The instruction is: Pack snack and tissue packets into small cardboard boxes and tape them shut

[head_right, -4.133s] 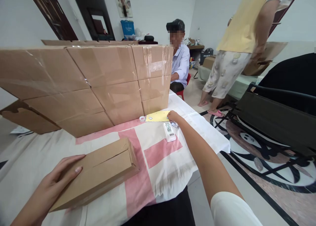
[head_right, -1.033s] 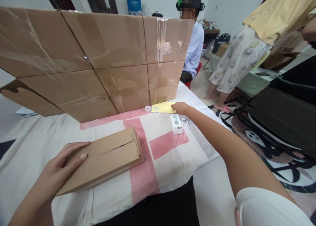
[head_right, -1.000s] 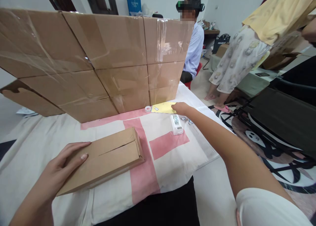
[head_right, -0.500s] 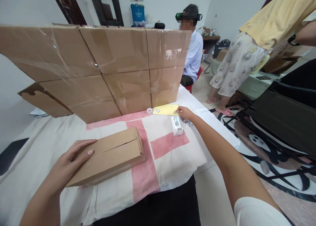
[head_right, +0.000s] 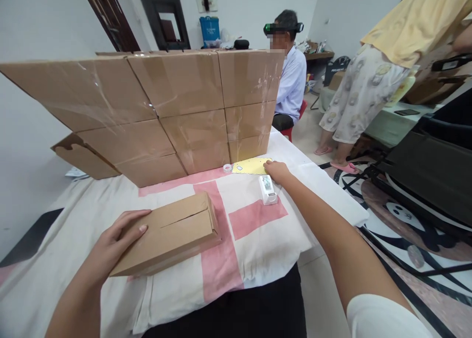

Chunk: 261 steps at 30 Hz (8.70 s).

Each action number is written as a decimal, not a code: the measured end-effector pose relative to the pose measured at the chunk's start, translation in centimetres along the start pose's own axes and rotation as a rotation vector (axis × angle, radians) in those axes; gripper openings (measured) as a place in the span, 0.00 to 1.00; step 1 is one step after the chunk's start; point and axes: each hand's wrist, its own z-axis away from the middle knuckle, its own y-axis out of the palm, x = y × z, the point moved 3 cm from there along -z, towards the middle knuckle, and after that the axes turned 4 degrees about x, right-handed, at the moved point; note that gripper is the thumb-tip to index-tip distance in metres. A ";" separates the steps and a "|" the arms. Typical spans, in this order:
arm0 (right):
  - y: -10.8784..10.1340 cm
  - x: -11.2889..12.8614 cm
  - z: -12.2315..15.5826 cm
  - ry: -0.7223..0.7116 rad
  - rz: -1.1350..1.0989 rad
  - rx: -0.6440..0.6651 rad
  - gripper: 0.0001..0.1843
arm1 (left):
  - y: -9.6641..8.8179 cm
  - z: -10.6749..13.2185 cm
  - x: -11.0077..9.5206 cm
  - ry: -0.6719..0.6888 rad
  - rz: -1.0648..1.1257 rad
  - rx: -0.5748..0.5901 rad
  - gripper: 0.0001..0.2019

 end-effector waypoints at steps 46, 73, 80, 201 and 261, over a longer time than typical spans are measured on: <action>-7.6 13.9 12.2 -0.765 -1.812 -0.300 0.12 | 11.3 -7.6 -21.2 0.443 -0.185 0.285 0.07; 4.2 -2.2 -0.9 0.173 -0.606 -0.355 0.17 | 32.1 -31.4 -17.4 0.319 -1.016 0.606 0.19; 4.3 -2.0 -0.8 0.158 -0.557 -0.366 0.12 | 33.3 -30.2 -18.2 0.408 -0.942 0.708 0.19; 1.4 23.7 12.8 0.011 -1.675 -0.058 0.24 | 2.1 -1.7 -5.4 -0.272 -0.814 0.056 0.23; 0.1 23.0 12.9 -0.048 -1.762 -0.055 0.23 | 2.0 -1.4 -5.2 -0.199 -0.716 0.004 0.21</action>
